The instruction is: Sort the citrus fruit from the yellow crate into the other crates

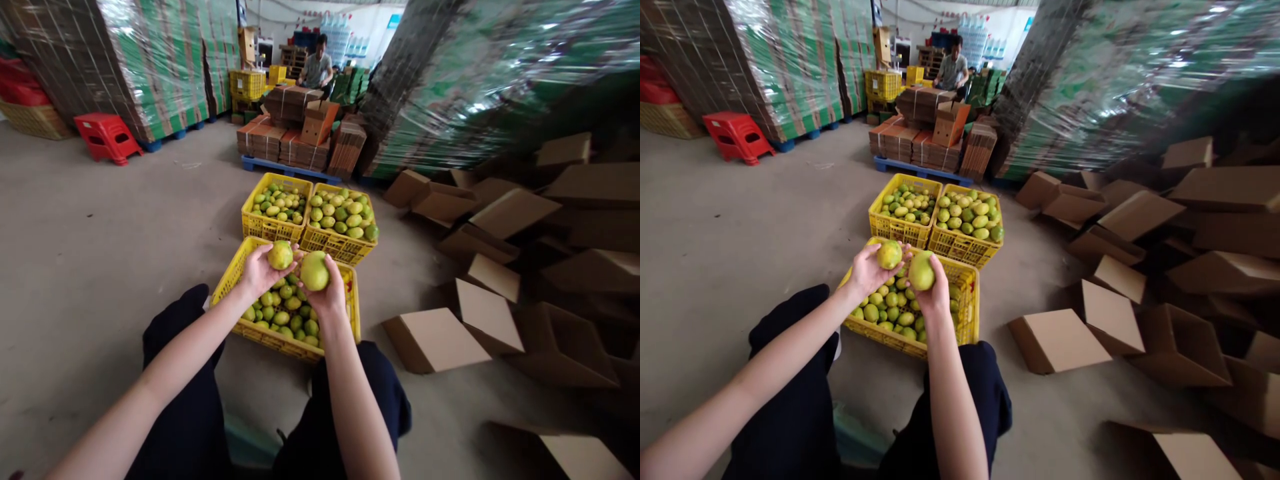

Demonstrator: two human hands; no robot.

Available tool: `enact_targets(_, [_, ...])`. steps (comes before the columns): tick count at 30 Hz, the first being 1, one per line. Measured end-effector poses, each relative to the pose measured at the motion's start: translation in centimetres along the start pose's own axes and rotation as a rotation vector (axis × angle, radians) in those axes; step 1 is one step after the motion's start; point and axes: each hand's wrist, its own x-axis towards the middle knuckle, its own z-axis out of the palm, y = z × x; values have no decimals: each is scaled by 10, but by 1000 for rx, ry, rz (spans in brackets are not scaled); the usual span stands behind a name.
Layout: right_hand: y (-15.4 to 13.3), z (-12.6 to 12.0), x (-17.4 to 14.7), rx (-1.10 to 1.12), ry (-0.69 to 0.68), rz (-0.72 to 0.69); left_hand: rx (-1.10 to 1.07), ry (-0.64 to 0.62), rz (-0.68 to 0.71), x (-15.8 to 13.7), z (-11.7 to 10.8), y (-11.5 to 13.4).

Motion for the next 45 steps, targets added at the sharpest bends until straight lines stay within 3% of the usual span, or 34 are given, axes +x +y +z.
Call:
enact_targets(4, [-10, -3, -6, 93, 34, 96, -25, 47, -108, -2, -1, -4])
enact_targets(9, [-21, -16, -10, 105, 93, 5, -72, 305, -65, 10, -12, -8])
enact_targets(13, [-32, -25, -19, 116, 222, 25, -117, 457, -144, 15, -32, -18])
enact_targets(17, [-45, -33, -34, 169, 268, 78, -86, 322, -461, -6, -69, -55])
enact_targets(22, [-62, -60, -47, 161, 314, 14, 138, 43, -943, -55, -148, -132])
enact_targets(24, [-69, -72, -50, 161, 316, -1, 342, -64, -1093, -74, -177, -154])
enact_targets(27, [-75, -85, -53, 155, 326, -25, 713, -200, -1343, -95, -193, -161])
enact_targets(29, [-75, -90, -53, 147, 355, -26, 879, -172, -1420, -100, -182, -148])
enact_targets(30, [-75, -92, -53, 142, 368, -23, 928, -114, -1417, -98, -170, -136])
enact_targets(32, [-73, -97, -51, 131, 373, -16, 953, 13, -1287, -83, -139, -105])
enact_targets(34, [-70, -100, -48, 122, 351, -13, 921, 120, -1015, -50, -100, -68])
enact_targets(36, [-68, -100, -46, 122, 338, -4, 857, 234, -653, -2, -58, -27])
enact_targets(40, [-63, -90, -48, 127, 360, 35, 748, 311, -182, 94, 10, 50])
enact_targets(42, [-60, -81, -49, 115, 375, 52, 737, 449, 68, 118, 20, 71])
enact_targets(45, [-56, -73, -51, 107, 377, 77, 863, 516, 56, 116, -1, 69])
